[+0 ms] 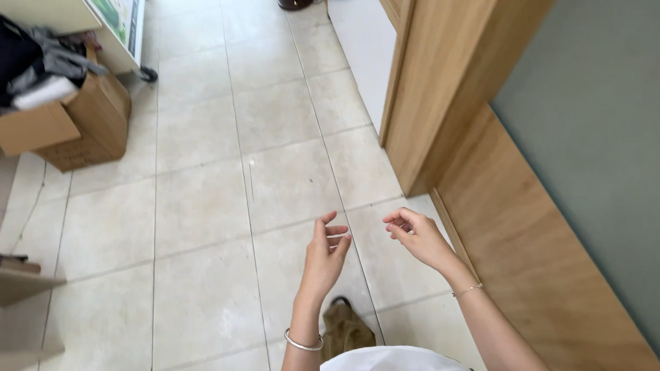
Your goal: Moving packaged candles from a display shelf to a workbench and arranging them.
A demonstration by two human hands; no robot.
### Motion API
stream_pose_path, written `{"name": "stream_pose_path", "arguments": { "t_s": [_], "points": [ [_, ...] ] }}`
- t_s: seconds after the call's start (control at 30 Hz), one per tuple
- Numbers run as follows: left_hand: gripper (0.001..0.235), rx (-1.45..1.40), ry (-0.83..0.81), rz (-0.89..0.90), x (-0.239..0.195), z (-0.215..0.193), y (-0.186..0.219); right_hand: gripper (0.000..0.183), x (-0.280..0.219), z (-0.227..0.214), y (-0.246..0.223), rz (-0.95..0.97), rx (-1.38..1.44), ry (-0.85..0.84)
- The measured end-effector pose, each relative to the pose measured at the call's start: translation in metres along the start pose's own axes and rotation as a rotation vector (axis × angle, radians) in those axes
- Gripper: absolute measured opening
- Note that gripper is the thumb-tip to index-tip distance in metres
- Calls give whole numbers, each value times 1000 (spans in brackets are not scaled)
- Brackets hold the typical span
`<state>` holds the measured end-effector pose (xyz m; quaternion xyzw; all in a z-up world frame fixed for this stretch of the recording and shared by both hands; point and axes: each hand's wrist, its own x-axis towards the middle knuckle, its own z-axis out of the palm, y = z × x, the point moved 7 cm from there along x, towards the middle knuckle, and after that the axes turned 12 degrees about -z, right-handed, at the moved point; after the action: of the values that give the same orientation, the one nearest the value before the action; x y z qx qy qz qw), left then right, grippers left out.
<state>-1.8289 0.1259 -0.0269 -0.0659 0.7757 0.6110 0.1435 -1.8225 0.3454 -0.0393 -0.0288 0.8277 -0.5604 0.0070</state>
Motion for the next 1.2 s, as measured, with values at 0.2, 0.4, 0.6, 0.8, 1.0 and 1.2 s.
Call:
{"name": "stream_pose_path", "arguments": {
  "t_s": [0.2,0.4,0.6,0.8,1.0,1.2],
  "points": [
    [48,42,-62,51,143,-35,61,22,149,-5,-28,-32,37,11],
    [45,39,-96,40,283,-45,96,23,288,-20,-2,40,36,45],
    [44,8,-98,-44,439,-46,134,23,462,-46,33,36,43,17],
    [38,24,-44,-22,598,-57,208,23,645,-76,20,-33,50,-36],
    [34,22,-32,-33,729,-64,252,21,783,-99,9,-61,-45,-60],
    [31,17,-112,-4,873,-71,277,21,909,-115,42,-40,-33,22]
  ]
}}
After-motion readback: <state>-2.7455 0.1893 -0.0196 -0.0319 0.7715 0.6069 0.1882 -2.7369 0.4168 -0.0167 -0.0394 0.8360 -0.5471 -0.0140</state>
